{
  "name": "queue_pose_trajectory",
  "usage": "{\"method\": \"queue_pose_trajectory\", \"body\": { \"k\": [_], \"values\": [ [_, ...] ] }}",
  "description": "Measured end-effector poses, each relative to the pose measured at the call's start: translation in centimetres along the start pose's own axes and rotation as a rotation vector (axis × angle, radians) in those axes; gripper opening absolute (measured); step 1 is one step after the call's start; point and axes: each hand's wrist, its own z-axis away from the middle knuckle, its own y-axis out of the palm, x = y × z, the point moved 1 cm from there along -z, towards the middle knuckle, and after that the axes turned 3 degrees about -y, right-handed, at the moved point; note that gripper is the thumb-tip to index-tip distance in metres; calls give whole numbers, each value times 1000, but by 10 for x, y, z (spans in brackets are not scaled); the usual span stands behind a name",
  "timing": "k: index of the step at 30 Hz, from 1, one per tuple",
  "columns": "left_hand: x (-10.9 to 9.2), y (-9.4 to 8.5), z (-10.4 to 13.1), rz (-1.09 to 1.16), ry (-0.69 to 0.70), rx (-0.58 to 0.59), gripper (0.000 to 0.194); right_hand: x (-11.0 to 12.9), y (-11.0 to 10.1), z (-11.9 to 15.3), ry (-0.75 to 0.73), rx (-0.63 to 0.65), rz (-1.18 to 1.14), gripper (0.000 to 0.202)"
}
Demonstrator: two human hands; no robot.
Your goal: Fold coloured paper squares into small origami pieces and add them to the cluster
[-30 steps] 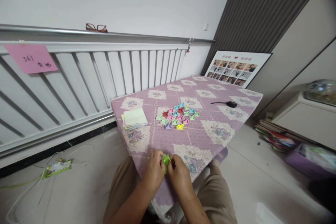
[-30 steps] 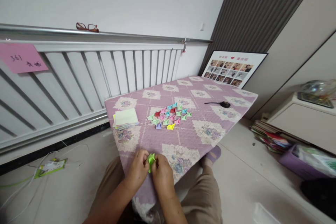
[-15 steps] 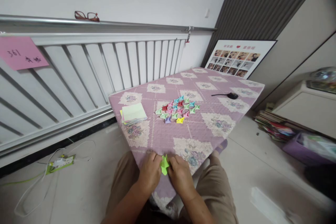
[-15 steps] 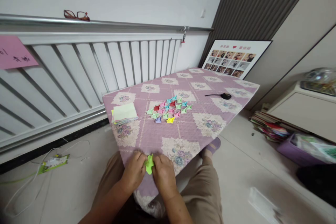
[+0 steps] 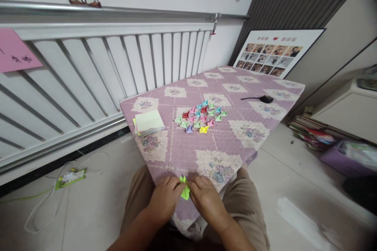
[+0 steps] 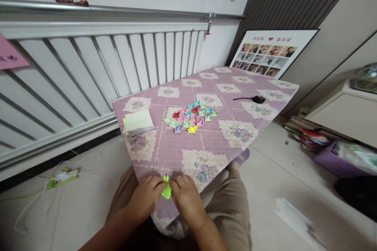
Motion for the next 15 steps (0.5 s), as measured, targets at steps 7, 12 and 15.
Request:
{"method": "queue_pose_trajectory", "body": {
  "k": [7,12,15],
  "values": [
    [-5,0,18,-81,58,-32,37,1,-1,8,-16,27,-2,31],
    [-14,15,32,-6,96,-122,34,1,-3,9,12,84,-41,32],
    [-18,21,36,2,91,-149,37,-1,-8,2,83,122,-116,25]
  ]
}}
